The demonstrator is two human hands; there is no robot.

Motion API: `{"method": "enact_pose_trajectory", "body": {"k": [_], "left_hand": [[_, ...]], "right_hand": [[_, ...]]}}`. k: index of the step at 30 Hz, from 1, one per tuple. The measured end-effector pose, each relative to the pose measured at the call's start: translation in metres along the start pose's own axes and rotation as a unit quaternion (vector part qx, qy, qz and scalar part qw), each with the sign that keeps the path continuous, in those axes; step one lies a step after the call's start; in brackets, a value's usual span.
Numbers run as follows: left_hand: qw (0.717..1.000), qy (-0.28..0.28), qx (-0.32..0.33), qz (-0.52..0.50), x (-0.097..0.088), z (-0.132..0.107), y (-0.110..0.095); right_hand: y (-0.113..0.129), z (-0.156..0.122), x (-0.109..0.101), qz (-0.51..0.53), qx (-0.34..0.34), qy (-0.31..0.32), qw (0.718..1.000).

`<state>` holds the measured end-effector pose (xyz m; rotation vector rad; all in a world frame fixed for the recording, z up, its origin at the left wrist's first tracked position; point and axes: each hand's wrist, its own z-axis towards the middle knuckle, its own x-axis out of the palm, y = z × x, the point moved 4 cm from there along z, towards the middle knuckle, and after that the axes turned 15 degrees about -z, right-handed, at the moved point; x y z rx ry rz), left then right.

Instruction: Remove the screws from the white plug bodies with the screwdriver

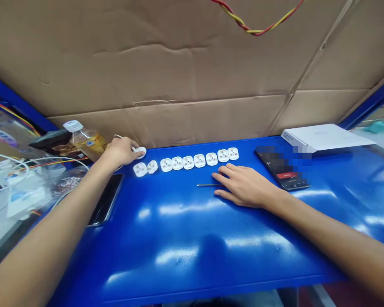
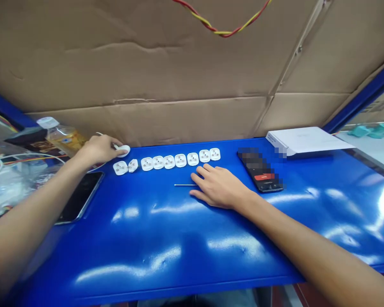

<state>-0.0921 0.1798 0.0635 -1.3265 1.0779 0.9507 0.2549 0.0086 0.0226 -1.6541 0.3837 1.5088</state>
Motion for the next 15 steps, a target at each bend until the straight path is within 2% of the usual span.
{"method": "enact_pose_trajectory", "body": {"k": [5,8,12,15], "left_hand": [[0.996,0.068,-0.005,-0.049,-0.002,0.009,0.007],[0.992,0.081,-0.014,-0.093,-0.005,0.010,0.009],[0.974,0.098,-0.056,-0.196,-0.006,0.010,0.012],[0.967,0.101,-0.083,-0.220,-0.007,0.008,0.012]], "right_hand": [[-0.001,0.000,-0.001,0.005,-0.005,0.009,1.000],[-0.001,0.000,-0.001,0.006,-0.004,0.012,1.000],[-0.002,-0.001,0.000,0.012,-0.006,0.011,1.000],[-0.002,-0.001,0.000,0.014,-0.005,0.003,1.000]]}}
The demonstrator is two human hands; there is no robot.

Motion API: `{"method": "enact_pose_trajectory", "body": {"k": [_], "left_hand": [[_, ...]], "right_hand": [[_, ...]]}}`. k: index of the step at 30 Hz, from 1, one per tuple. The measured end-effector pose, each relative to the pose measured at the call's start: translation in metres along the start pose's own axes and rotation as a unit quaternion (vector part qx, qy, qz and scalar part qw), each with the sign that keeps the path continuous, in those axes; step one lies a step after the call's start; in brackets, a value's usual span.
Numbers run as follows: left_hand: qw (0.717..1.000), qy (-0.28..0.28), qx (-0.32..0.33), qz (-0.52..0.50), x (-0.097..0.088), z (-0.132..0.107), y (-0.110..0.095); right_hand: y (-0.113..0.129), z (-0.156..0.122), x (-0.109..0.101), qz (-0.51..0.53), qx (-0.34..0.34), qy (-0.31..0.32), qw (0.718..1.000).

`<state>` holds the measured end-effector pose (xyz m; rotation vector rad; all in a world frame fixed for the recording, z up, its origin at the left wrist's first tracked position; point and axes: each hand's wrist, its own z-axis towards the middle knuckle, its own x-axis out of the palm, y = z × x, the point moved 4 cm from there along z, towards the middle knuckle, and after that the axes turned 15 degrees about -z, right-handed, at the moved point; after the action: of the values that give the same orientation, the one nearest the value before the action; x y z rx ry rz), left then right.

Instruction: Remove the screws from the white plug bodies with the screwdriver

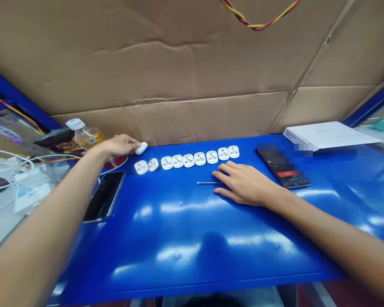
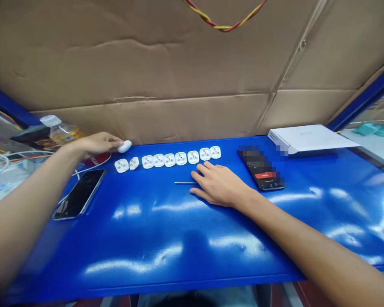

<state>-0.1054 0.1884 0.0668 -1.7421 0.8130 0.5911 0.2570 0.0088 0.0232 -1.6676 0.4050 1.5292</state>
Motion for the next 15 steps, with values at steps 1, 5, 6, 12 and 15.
{"method": "enact_pose_trajectory", "body": {"k": [1,5,6,12,15], "left_hand": [[1.000,-0.004,-0.003,0.001,-0.0002,-0.0011,-0.0005],[1.000,-0.011,0.009,0.014,0.0007,-0.0046,-0.0038],[1.000,-0.009,0.014,0.019,0.0012,-0.0049,-0.0044],[0.999,0.008,0.014,0.044,0.0016,-0.0033,-0.0025],[0.998,0.002,0.025,0.063,0.0008,-0.0016,-0.0013]], "right_hand": [[0.0000,-0.0001,-0.0002,0.000,0.000,-0.002,1.000],[0.0006,-0.0001,-0.0013,-0.002,0.001,-0.003,1.000],[0.0008,0.0000,-0.0015,-0.001,0.000,-0.001,1.000],[0.0010,0.0000,-0.0016,-0.003,0.000,-0.002,1.000],[0.0011,-0.0002,-0.0011,-0.007,0.000,0.001,1.000]]}}
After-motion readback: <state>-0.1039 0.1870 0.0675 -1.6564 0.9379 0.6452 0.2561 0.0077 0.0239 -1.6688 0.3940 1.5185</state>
